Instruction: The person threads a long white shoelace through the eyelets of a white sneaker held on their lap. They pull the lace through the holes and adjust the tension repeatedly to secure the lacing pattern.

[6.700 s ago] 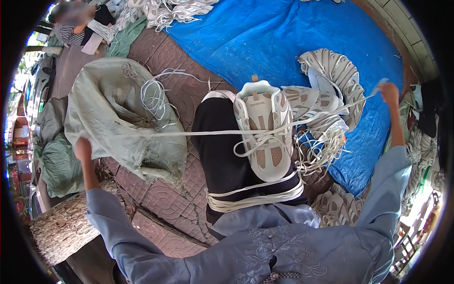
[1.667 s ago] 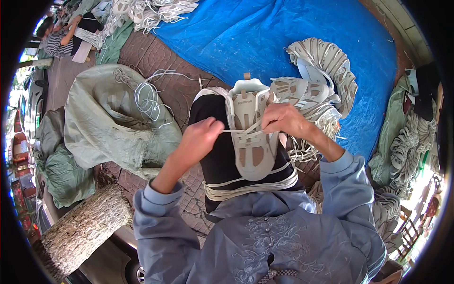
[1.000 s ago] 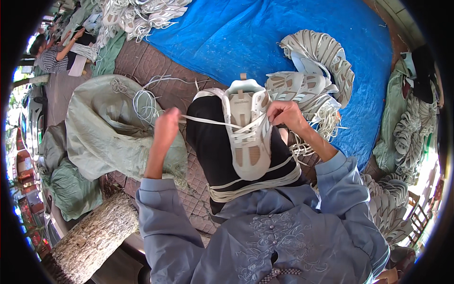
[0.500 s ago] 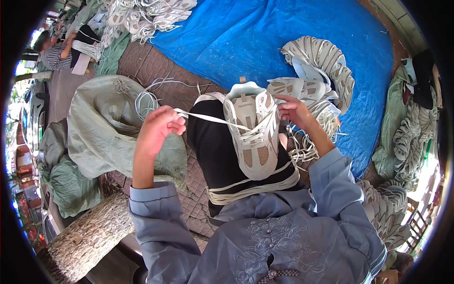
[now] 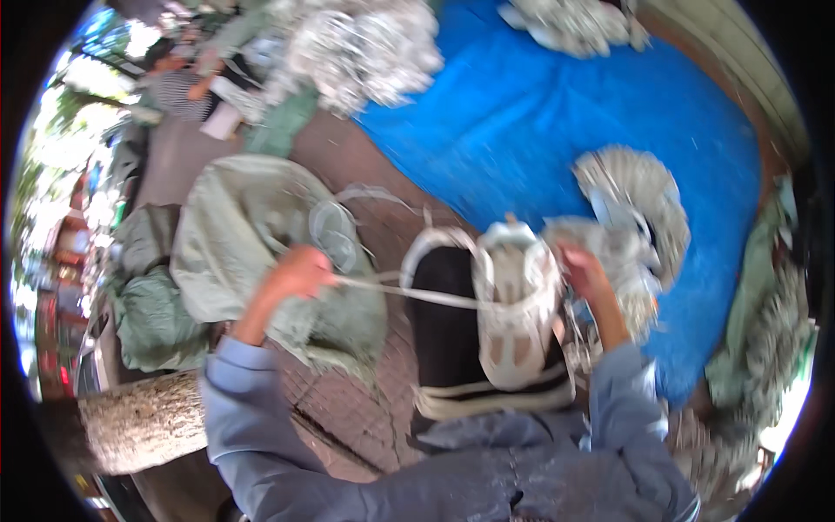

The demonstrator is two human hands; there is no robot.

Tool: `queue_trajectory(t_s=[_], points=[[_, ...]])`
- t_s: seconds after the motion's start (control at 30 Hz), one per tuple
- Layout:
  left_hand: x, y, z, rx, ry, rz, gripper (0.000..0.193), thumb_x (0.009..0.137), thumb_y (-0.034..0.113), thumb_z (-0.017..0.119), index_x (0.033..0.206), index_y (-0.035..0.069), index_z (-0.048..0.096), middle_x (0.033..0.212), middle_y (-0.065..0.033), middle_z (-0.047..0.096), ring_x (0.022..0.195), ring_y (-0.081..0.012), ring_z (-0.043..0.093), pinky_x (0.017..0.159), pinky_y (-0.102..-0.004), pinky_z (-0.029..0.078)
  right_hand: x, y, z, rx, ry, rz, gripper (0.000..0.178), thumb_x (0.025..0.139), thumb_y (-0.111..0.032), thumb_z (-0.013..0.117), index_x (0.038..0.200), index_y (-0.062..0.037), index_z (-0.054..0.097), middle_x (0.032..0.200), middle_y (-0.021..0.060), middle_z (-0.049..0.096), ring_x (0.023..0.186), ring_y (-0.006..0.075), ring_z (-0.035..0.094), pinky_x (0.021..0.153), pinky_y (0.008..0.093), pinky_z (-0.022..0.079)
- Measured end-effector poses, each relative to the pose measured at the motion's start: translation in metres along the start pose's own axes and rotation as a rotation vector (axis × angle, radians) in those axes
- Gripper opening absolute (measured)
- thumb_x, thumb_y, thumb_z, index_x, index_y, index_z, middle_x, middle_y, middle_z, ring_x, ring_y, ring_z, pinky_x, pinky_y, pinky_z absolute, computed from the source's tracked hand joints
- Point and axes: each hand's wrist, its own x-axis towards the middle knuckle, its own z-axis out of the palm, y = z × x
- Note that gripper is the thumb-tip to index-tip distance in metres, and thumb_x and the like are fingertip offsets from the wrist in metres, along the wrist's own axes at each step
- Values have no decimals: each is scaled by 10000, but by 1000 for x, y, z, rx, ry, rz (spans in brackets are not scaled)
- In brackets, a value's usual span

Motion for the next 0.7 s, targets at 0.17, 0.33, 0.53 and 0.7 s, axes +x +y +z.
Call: queue_trajectory(t_s=[0.17,0.33,0.53,0.7], points=[[32,-23,42,-830,-20,27,250,774,224,602,840,-16,584,741,-113,628,644,-225,635,600,-326,531,-3,-17,-1,-330,-20,-748,338,772,-83,584,1095,-28,501,1017,65,550,925,183,511,803,332,406],[68,-26,107,-1866,132,262,276,787,181,615,977,-7,545,950,-141,600,936,-290,587,800,-411,490,-42,-74,9,587,-632,-518,414,749,-29,574,1145,-17,451,1002,74,533,973,191,484,853,347,381],[80,-55,67,-2044,486,475,225,786,154,616,945,5,558,929,-128,602,917,-258,581,808,-393,482,-43,-130,-41,431,-477,-564,486,750,-26,585,1207,3,423,1122,112,515,1021,244,474,920,359,360],[94,-118,-16,-1872,461,783,91,786,46,480,696,53,471,674,-54,461,673,-170,482,579,-282,440,-64,-190,-74,273,-514,-668,406,846,-57,468,1226,62,388,1203,176,478,1077,261,474,913,377,390]])
